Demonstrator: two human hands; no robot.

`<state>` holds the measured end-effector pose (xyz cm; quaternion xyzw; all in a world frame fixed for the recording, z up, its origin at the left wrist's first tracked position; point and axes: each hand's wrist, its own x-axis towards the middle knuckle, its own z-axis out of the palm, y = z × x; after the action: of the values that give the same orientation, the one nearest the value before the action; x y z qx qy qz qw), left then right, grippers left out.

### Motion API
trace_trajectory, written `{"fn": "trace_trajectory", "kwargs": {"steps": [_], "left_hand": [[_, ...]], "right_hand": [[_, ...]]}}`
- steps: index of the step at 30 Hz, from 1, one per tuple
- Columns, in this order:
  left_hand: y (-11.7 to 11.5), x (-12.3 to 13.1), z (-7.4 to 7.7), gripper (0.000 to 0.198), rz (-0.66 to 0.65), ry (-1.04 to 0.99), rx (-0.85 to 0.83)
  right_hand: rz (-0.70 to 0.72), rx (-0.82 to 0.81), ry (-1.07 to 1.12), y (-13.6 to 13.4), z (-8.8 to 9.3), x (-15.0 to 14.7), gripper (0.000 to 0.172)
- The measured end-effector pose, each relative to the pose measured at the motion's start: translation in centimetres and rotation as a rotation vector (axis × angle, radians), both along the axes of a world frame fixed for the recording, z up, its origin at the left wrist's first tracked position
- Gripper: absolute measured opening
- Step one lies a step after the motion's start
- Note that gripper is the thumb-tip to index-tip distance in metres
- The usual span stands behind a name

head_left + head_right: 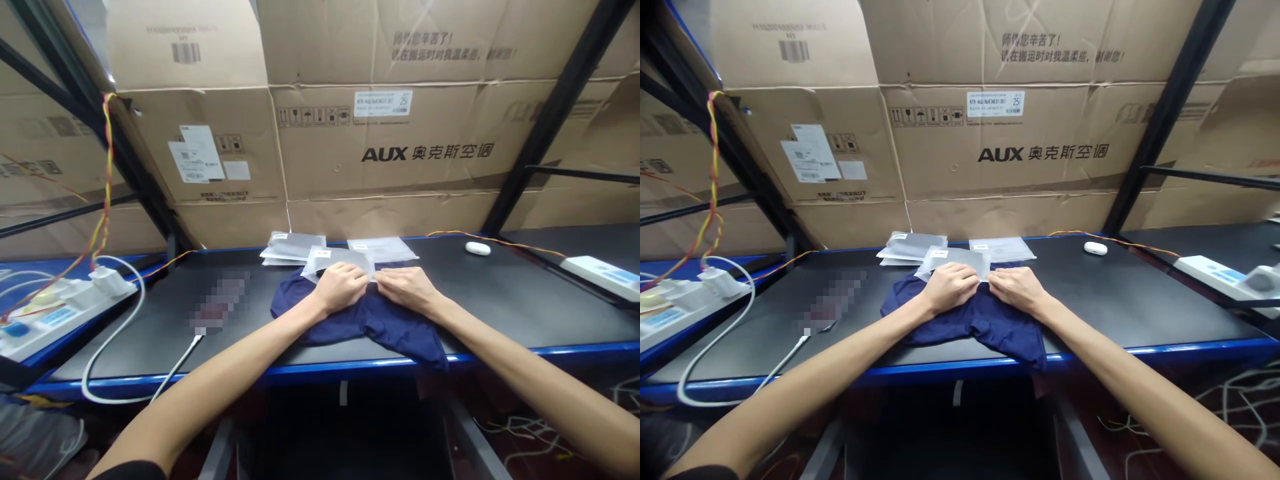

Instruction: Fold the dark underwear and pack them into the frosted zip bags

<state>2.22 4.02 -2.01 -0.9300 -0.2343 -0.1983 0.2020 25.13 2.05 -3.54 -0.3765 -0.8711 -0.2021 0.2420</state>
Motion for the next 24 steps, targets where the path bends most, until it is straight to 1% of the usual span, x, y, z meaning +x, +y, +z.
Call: {"fn": "trace_trajectory", "kwargs": {"steps": [3,6,9,13,16,19,21,24], "left_hand": [[0.2,-0.9,0.4,0.02,0.011,0.006,0.034],[0.1,-1.9,1.0,0.018,0.009,0.012,0.032],[0.0,-3.0,1.4,0.017,-0.005,0.005,0.015],[-0.2,-5.2,1.6,0.018,0.024,-0.015,-0.016],[-0.4,-7.0,1.7,0.016,0.076,0.023,-0.013],[-0.7,-8.4,1.9,0.013,0.168,0.049,0.018],[-0.9,-8.9,2.1,0.011,0.238,0.041,0.022],[-1.1,-8.8,2.4,0.011,0.311,0.027,0.0]], "right_hand": [[-0.019,0.029,-0.036,-0.1,0.2,0.5,0.024],[-0.031,0.042,-0.042,-0.2,0.4,1.0,0.025],[-0.006,0.044,-0.013,-0.2,0.4,1.3,0.025],[0.038,0.045,0.002,-0.3,0.3,1.6,0.024],[0.053,0.061,-0.017,-0.3,0.2,1.9,0.023],[0.063,0.081,-0.019,-0.3,0.2,2.1,0.024],[0.069,0.076,-0.013,-0.3,0.2,2.1,0.024],[0.08,0.051,-0.007,-0.3,0.2,2.2,0.023]]}}
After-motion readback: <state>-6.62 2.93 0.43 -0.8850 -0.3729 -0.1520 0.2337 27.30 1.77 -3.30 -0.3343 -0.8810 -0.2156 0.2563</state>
